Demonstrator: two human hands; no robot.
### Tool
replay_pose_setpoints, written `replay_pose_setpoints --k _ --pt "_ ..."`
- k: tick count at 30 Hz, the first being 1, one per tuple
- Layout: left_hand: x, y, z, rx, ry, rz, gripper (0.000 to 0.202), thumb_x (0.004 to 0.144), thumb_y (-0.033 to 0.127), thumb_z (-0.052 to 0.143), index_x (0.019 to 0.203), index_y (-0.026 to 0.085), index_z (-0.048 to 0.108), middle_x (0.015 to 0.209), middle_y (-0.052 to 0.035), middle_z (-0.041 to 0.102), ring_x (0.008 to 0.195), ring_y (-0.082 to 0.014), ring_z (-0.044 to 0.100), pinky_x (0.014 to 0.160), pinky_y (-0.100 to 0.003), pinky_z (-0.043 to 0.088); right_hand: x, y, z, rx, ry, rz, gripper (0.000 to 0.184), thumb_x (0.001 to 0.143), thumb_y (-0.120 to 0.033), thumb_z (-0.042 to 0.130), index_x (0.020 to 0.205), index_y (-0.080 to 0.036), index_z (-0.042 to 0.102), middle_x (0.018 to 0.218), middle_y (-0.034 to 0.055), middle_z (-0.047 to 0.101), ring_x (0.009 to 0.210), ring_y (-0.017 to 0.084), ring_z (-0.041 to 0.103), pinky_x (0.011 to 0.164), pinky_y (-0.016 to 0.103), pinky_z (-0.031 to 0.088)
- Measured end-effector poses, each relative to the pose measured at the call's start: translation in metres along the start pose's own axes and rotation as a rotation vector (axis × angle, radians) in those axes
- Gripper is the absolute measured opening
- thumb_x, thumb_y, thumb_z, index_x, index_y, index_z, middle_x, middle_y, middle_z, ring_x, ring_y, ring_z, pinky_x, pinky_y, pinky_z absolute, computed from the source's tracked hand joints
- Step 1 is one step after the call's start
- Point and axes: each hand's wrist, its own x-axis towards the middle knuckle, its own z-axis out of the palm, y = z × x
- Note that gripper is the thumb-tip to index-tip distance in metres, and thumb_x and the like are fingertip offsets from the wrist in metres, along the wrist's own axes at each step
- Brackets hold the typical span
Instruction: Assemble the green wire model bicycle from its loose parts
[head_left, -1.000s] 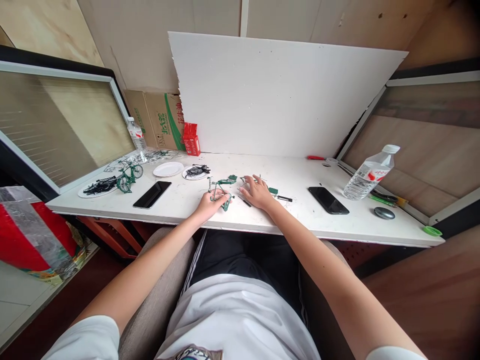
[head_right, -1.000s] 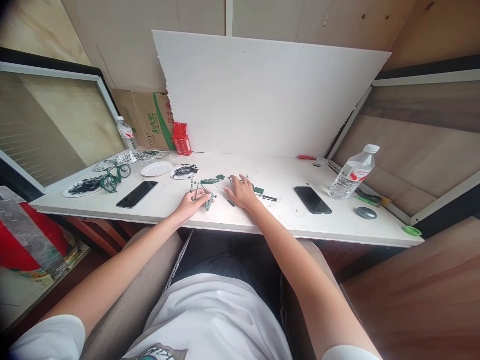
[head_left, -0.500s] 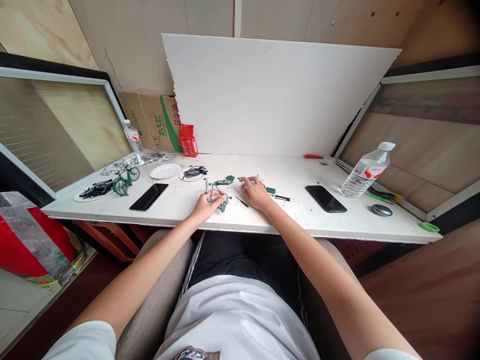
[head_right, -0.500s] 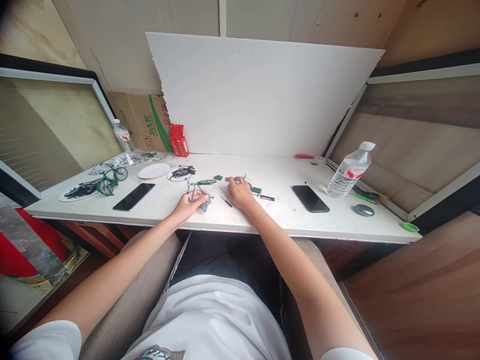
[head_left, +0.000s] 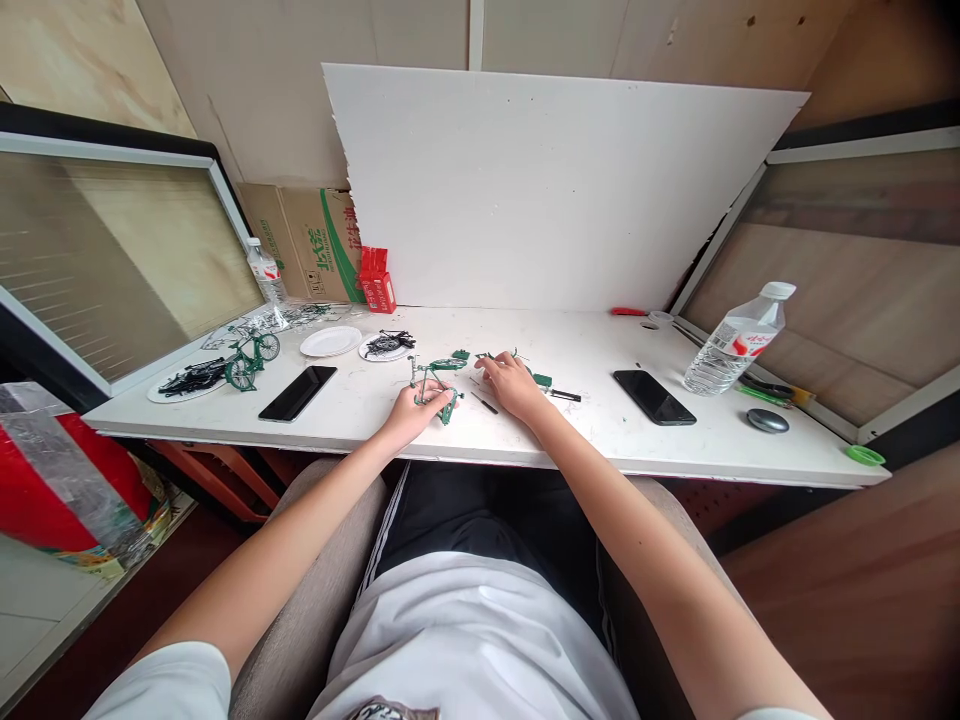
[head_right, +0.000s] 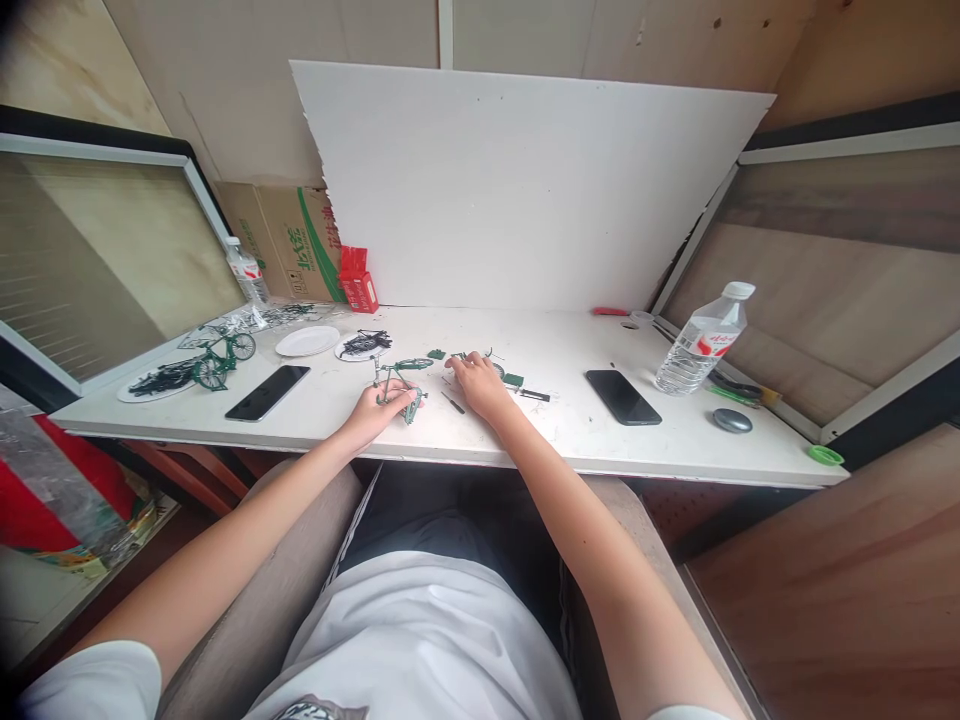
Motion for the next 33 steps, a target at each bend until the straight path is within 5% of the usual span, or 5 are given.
replay_pose_setpoints --k 23,33 --pt "0.0 -0.002 -0.001 0.047 -0.025 0.025 0.046 0.08 0.055 0.085 0.099 0.015 0.072 0.091 -0.0124 0.08 0.085 -0.0248 0.075 0.076 -0.036 0.055 -0.006 -0.001 -0.001 0.06 0.048 0.089 0.039 0.097 -0.005 0.049 0.133 -0.019 0.054 0.098 0.01 0.075 0.11 0.031 0.061 0.09 0.039 0.046" --pt "0.001 -0.001 -0.001 -0.01 -0.002 -0.011 0.045 0.079 0.055 0.085 0.099 0.017 0.072 0.091 -0.0119 0.08 0.085 -0.0252 0.075 0.078 -0.038 0.055 -0.005 -0.017 -0.004 0.337 0.229 0.052 0.028 0.102 -0.015 0.038 0.128 -0.021 0.048 0.105 0.0104 0.066 0.1 0.027 0.06 0.089 0.04 0.05"
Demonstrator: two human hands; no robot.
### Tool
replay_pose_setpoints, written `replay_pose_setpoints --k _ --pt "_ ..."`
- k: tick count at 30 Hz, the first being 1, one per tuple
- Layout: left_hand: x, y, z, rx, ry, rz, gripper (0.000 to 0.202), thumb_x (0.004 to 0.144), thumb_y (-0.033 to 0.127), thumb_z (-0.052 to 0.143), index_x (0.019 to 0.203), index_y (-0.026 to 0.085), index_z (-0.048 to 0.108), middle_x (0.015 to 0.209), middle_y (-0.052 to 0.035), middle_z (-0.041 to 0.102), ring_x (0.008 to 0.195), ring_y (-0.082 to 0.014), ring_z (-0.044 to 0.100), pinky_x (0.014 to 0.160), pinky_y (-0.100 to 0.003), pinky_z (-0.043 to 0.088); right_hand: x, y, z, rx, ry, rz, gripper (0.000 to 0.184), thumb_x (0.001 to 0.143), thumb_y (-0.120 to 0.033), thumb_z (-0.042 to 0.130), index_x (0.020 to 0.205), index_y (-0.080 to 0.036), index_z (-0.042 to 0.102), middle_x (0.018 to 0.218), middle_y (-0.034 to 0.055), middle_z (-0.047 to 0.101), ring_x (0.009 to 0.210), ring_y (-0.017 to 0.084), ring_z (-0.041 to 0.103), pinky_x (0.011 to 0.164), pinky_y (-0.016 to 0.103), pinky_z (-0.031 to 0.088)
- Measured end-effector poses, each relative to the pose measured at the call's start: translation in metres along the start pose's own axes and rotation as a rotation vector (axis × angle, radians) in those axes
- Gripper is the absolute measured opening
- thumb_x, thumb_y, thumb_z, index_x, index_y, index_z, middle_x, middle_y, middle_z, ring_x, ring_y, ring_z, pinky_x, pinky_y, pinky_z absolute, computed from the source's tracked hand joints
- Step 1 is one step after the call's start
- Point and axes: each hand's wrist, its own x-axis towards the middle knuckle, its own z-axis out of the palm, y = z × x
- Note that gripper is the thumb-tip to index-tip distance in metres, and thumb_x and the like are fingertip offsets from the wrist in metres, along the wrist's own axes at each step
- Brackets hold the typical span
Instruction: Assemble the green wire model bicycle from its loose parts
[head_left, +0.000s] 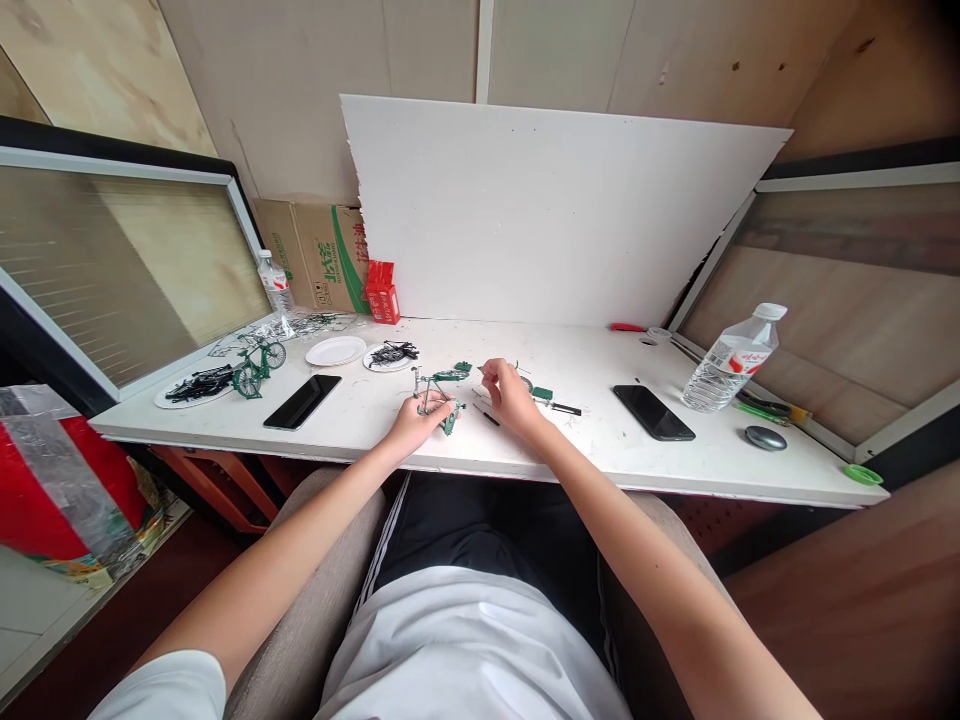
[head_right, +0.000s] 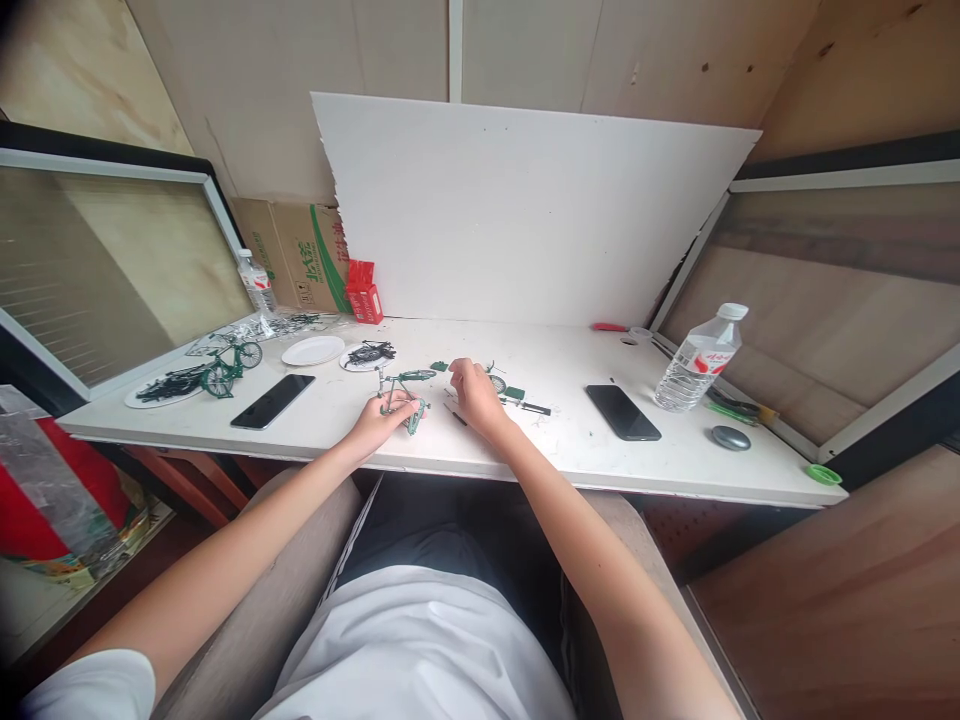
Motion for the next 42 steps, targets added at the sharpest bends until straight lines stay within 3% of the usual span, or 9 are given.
replay_pose_setpoints --k 6,13,19,24,33,42 --pt "0.003 0.002 -0.004 -0.052 0.038 -0.075 0.043 0.079 0.052 0.085 0.101 0.017 0.074 0.095 -0.0123 0.081 0.091 -0.0257 0.075 0.078 -0.036 0.053 0.003 -0.038 0.0 0.318 -0.002 -0.021 0.018 0.107 -0.033 0.04 0.122 -0.025 0.043 0.108 0.0084 0.06 0.101 0.022 0.06 0.087 0.037 0.053" --pt "0.004 0.01 -0.007 -0.189 0.022 -0.146 0.041 0.073 0.048 0.089 0.093 0.015 0.076 0.098 -0.014 0.08 0.093 -0.0251 0.073 0.074 -0.032 0.049 0.002 -0.068 -0.002 0.549 -0.004 -0.048 0.024 0.106 -0.042 0.051 0.122 -0.028 0.041 0.107 0.0054 0.06 0.101 0.021 0.063 0.087 0.038 0.055" --pt "0.0 0.019 -0.002 -0.258 0.05 -0.23 0.031 0.072 0.038 0.087 0.087 0.014 0.077 0.091 -0.0118 0.078 0.084 -0.0204 0.069 0.073 -0.031 0.047 -0.001 -0.065 0.005 0.659 -0.06 -0.048 0.025 0.106 -0.038 0.055 0.124 -0.029 0.042 0.105 0.0016 0.06 0.084 0.017 0.067 0.087 0.041 0.057" --pt "-0.003 0.026 -0.001 -0.32 0.067 -0.352 0.023 0.072 0.03 0.083 0.087 0.014 0.075 0.08 -0.0079 0.075 0.075 -0.016 0.066 0.071 -0.028 0.046 -0.003 -0.065 0.012 0.723 -0.069 -0.035 0.027 0.104 -0.043 0.057 0.123 -0.03 0.043 0.105 0.0032 0.058 0.098 0.02 0.065 0.087 0.041 0.06" --pt "-0.004 0.032 0.0 -0.307 0.066 -0.383 0.019 0.075 0.026 0.079 0.088 0.013 0.074 0.074 -0.006 0.072 0.069 -0.0158 0.068 0.068 -0.027 0.047 -0.005 -0.066 0.017 0.753 -0.049 0.046 0.034 0.102 -0.045 0.06 0.129 -0.03 0.045 0.107 0.0049 0.061 0.108 0.023 0.063 0.081 0.038 0.061" --pt "-0.004 0.034 -0.002 -0.31 0.044 -0.387 0.019 0.077 0.025 0.078 0.092 0.013 0.074 0.075 -0.0071 0.073 0.068 -0.0158 0.069 0.065 -0.026 0.047 -0.006 -0.066 0.018 0.715 -0.034 0.076 0.037 0.102 -0.045 0.062 0.133 -0.03 0.048 0.106 0.0039 0.065 0.095 0.021 0.068 0.086 0.04 0.057"
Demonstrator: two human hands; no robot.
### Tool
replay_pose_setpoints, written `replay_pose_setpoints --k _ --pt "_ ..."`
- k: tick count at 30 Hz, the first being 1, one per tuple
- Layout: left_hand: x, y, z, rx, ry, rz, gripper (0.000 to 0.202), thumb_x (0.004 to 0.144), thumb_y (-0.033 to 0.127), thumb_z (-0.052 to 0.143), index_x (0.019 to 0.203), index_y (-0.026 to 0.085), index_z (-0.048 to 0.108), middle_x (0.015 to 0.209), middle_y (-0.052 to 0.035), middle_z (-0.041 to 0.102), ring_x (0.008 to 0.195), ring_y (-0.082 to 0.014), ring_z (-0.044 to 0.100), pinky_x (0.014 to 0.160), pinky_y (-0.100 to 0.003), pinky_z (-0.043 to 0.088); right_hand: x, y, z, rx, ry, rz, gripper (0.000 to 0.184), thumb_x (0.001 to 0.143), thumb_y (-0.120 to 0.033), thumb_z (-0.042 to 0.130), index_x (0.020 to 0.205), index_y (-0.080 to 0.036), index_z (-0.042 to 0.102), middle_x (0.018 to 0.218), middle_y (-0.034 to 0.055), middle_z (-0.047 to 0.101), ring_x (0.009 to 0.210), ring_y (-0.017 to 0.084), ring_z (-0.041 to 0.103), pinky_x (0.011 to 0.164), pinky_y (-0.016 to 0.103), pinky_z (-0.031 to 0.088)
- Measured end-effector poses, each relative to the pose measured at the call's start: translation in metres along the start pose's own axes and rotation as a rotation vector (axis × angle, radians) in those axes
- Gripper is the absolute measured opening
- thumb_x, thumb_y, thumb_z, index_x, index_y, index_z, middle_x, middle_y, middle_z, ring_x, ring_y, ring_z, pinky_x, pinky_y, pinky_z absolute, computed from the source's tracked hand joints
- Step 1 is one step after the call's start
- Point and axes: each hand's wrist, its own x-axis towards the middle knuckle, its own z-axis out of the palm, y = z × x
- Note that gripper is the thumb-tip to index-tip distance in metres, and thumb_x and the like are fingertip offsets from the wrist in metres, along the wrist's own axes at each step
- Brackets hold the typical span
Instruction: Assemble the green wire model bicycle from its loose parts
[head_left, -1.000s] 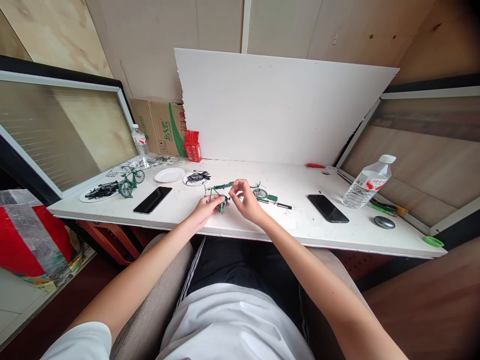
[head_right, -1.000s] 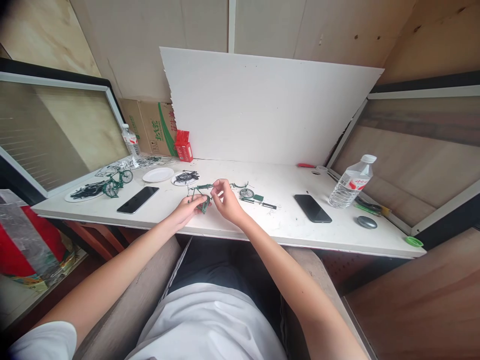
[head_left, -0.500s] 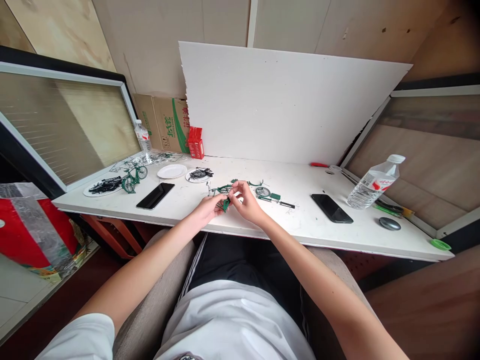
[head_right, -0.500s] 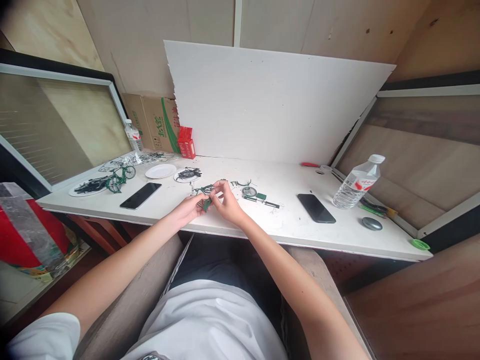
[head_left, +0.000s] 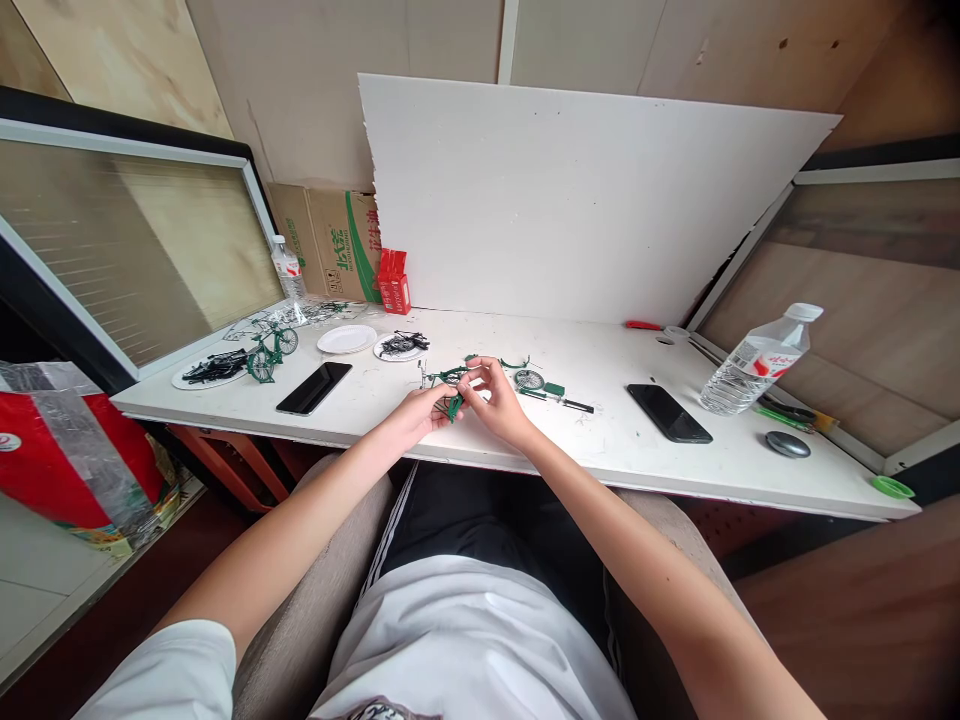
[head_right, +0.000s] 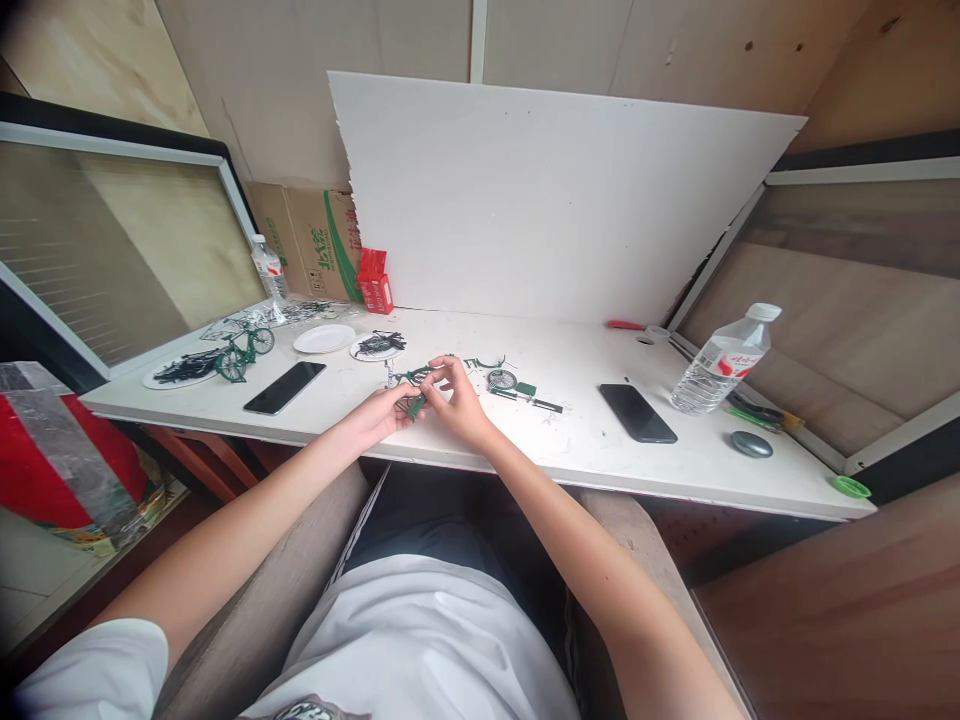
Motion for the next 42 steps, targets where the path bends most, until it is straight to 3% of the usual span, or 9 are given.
replay_pose_setpoints --k 3,6,10,18,22,29,35,42 --pt "0.0 0.001 0.0 -0.004 -0.01 -0.004 0.018 0.078 0.024 0.077 0.092 0.013 0.074 0.079 -0.0085 0.075 0.067 -0.015 0.068 0.064 -0.025 0.047 0.0 -0.002 -0.001 -0.035 0.003 -0.054 0.03 0.104 -0.04 0.06 0.129 -0.029 0.049 0.106 0.0028 0.066 0.092 0.019 0.069 0.095 0.042 0.054" --pt "0.0 0.0 -0.001 -0.007 -0.024 -0.003 0.018 0.078 0.024 0.077 0.092 0.013 0.075 0.079 -0.0081 0.075 0.068 -0.0147 0.068 0.065 -0.026 0.047 0.0 -0.003 -0.003 -0.105 0.014 -0.107 0.026 0.104 -0.036 0.06 0.127 -0.029 0.051 0.107 0.0036 0.069 0.104 0.022 0.069 0.102 0.043 0.049" --pt "0.001 -0.001 -0.002 -0.013 -0.028 0.004 0.018 0.079 0.025 0.078 0.092 0.013 0.075 0.079 -0.0072 0.075 0.068 -0.0145 0.068 0.065 -0.026 0.047 0.001 -0.003 -0.006 -0.168 0.011 -0.147 0.027 0.103 -0.032 0.061 0.127 -0.028 0.052 0.107 0.004 0.071 0.112 0.024 0.068 0.105 0.044 0.047" --pt "-0.001 0.001 0.001 -0.01 -0.012 -0.005 0.016 0.078 0.024 0.078 0.089 0.013 0.074 0.078 -0.0076 0.075 0.066 -0.0143 0.067 0.063 -0.026 0.045 0.002 -0.004 -0.009 -0.193 0.01 -0.196 0.027 0.102 -0.03 0.062 0.127 -0.029 0.053 0.105 0.0035 0.072 0.109 0.024 0.068 0.107 0.045 0.046" --pt "-0.001 0.001 0.001 -0.018 -0.012 -0.008 0.016 0.077 0.024 0.078 0.088 0.014 0.074 0.078 -0.008 0.075 0.067 -0.0152 0.067 0.065 -0.027 0.046 0.002 -0.009 -0.01 -0.213 0.005 -0.158 0.026 0.102 -0.036 0.062 0.127 -0.029 0.055 0.107 0.0052 0.072 0.114 0.026 0.066 0.108 0.047 0.045" --pt "0.002 -0.004 -0.002 0.034 -0.007 0.021 0.021 0.076 0.029 0.08 0.087 0.013 0.074 0.076 -0.0077 0.074 0.068 -0.0164 0.068 0.069 -0.029 0.047 0.002 -0.009 -0.01 -0.211 -0.016 -0.101 0.026 0.102 -0.038 0.061 0.125 -0.028 0.055 0.109 0.0059 0.072 0.112 0.026 0.067 0.097 0.044 0.05" --pt "0.005 -0.01 -0.005 0.068 -0.03 0.049 0.024 0.076 0.034 0.082 0.087 0.013 0.074 0.084 -0.0103 0.077 0.071 -0.0165 0.068 0.072 -0.03 0.048 0.004 0.0 -0.006 -0.038 -0.011 0.01 0.031 0.097 -0.04 0.065 0.123 -0.026 0.056 0.108 0.0046 0.07 0.103 0.022 0.069 0.087 0.039 0.057" --pt "0.003 -0.009 -0.003 0.133 -0.054 0.062 0.021 0.076 0.032 0.079 0.084 0.014 0.074 0.088 -0.0116 0.077 0.07 -0.0165 0.068 0.068 -0.029 0.046 0.008 0.001 -0.004 0.287 -0.048 0.261 0.038 0.085 -0.044 0.077 0.112 -0.025 0.058 0.101 0.0032 0.071 0.088 0.019 0.07 0.076 0.035 0.061"
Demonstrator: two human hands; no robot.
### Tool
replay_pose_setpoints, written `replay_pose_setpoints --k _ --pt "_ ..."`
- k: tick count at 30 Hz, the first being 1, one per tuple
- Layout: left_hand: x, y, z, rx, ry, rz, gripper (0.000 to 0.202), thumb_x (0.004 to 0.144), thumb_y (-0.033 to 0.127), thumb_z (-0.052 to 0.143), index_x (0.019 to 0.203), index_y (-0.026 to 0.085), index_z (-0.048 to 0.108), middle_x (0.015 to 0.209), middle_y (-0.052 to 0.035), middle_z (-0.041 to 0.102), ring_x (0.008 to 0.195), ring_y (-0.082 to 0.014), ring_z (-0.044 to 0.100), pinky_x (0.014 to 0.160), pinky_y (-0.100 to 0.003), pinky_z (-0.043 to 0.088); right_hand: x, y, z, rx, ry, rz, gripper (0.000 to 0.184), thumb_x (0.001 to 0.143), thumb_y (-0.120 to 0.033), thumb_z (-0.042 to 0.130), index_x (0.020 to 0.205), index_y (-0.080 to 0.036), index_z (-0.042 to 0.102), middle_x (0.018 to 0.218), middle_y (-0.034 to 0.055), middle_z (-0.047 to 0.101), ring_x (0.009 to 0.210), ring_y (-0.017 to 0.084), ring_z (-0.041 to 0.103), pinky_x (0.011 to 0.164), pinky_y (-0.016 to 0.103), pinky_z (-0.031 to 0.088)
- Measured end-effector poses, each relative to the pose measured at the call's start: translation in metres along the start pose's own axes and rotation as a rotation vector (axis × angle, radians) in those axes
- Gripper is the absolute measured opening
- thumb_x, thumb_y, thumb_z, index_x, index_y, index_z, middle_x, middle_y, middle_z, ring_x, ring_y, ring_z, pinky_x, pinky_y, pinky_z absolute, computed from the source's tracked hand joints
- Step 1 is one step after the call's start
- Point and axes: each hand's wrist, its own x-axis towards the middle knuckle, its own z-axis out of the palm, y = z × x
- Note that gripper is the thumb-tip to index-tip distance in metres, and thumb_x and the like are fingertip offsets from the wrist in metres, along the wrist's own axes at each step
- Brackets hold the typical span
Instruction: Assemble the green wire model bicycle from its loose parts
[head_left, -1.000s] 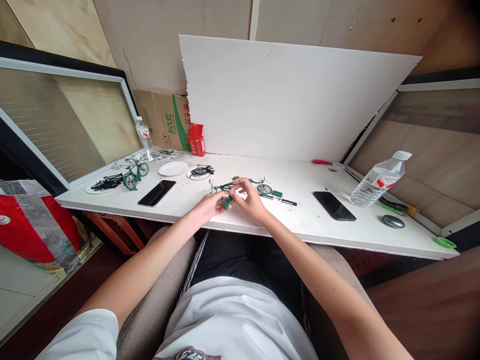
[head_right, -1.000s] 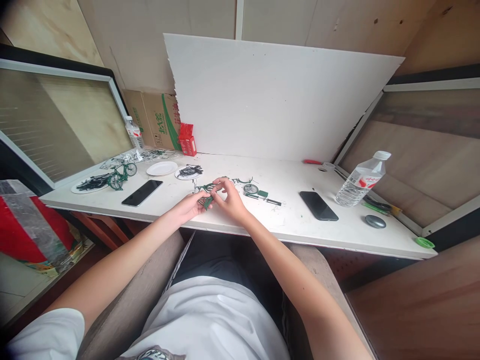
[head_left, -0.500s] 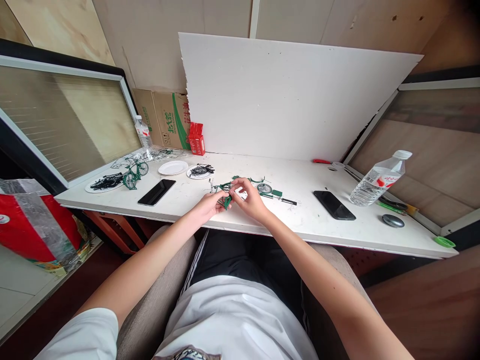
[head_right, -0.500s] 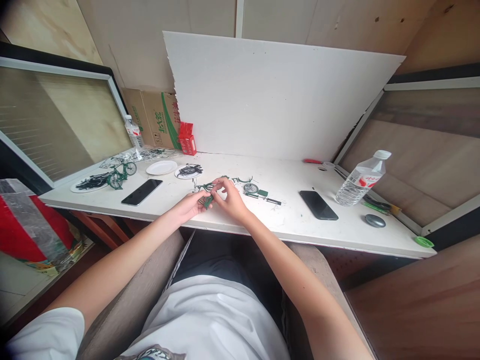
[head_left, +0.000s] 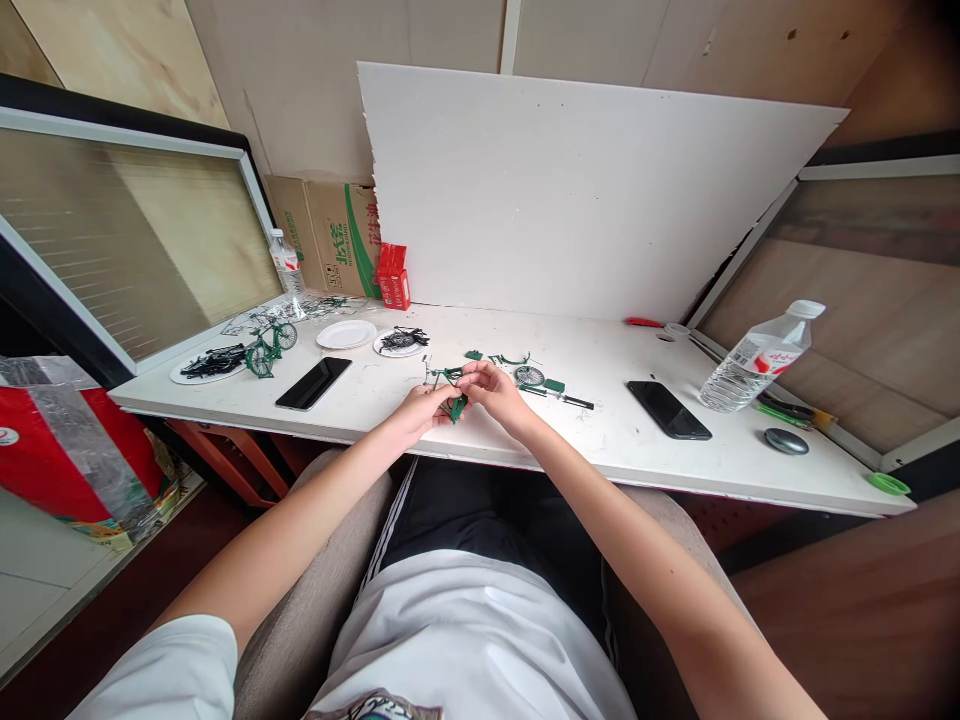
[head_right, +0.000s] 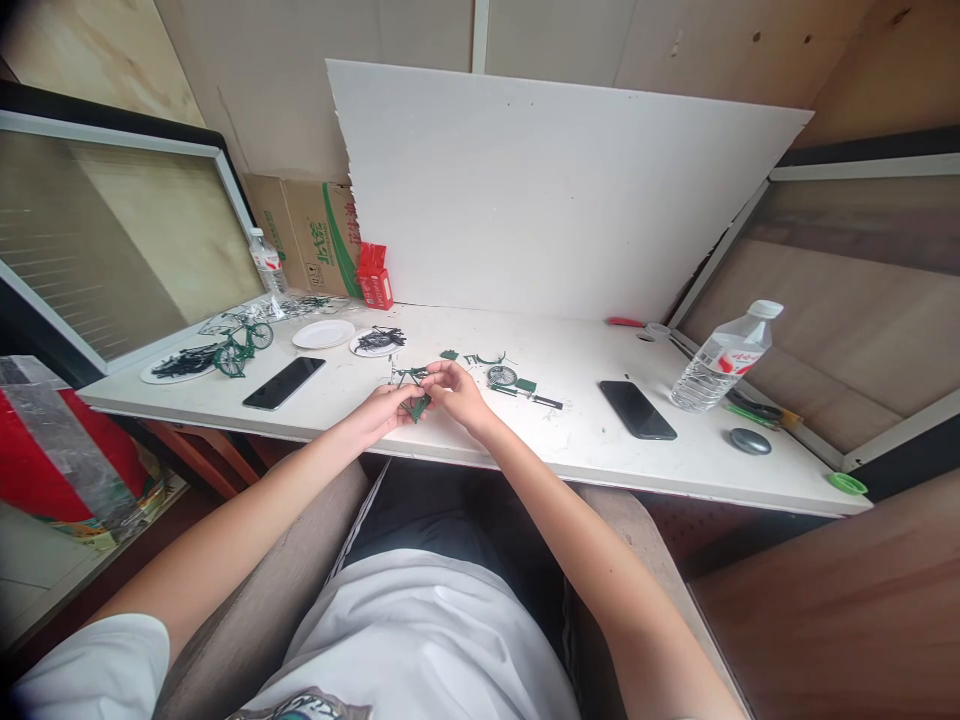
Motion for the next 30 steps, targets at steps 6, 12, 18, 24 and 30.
replay_pose_setpoints --k 6,12,18,24,30 --pt "-0.001 0.0 0.001 0.024 0.002 0.009 0.018 0.076 0.031 0.079 0.081 0.015 0.072 0.08 -0.0093 0.075 0.071 -0.0173 0.068 0.067 -0.03 0.045 -0.001 -0.005 0.0 0.094 -0.018 0.061 0.042 0.08 -0.045 0.083 0.107 -0.025 0.057 0.098 0.0015 0.072 0.069 0.016 0.07 0.07 0.037 0.062" --pt "-0.001 0.0 0.002 0.033 -0.007 0.01 0.02 0.077 0.032 0.078 0.083 0.014 0.072 0.083 -0.0105 0.076 0.069 -0.0161 0.067 0.067 -0.03 0.045 0.001 -0.002 -0.004 0.064 -0.008 0.081 0.039 0.078 -0.038 0.084 0.106 -0.024 0.061 0.099 0.003 0.074 0.083 0.018 0.072 0.075 0.035 0.061" --pt "-0.003 0.0 0.003 0.056 -0.01 0.021 0.019 0.078 0.032 0.076 0.082 0.014 0.074 0.083 -0.011 0.076 0.069 -0.016 0.066 0.065 -0.029 0.044 -0.001 -0.006 -0.009 0.077 -0.034 0.129 0.036 0.078 -0.033 0.085 0.106 -0.023 0.064 0.103 0.0047 0.076 0.088 0.02 0.074 0.078 0.037 0.062" --pt "-0.005 0.002 0.004 0.047 -0.008 0.015 0.02 0.076 0.033 0.078 0.081 0.014 0.075 0.086 -0.0128 0.078 0.069 -0.0162 0.065 0.065 -0.03 0.044 -0.001 -0.01 -0.01 0.055 -0.048 0.127 0.034 0.078 -0.033 0.086 0.104 -0.023 0.067 0.105 0.0057 0.077 0.086 0.02 0.074 0.08 0.038 0.062" --pt "-0.003 0.001 0.002 0.047 -0.031 0.021 0.021 0.077 0.035 0.078 0.081 0.014 0.075 0.086 -0.0117 0.078 0.07 -0.016 0.066 0.065 -0.029 0.044 -0.001 -0.013 -0.014 0.029 -0.102 0.131 0.031 0.082 -0.04 0.085 0.102 -0.023 0.068 0.102 0.0049 0.076 0.082 0.019 0.074 0.084 0.041 0.062"
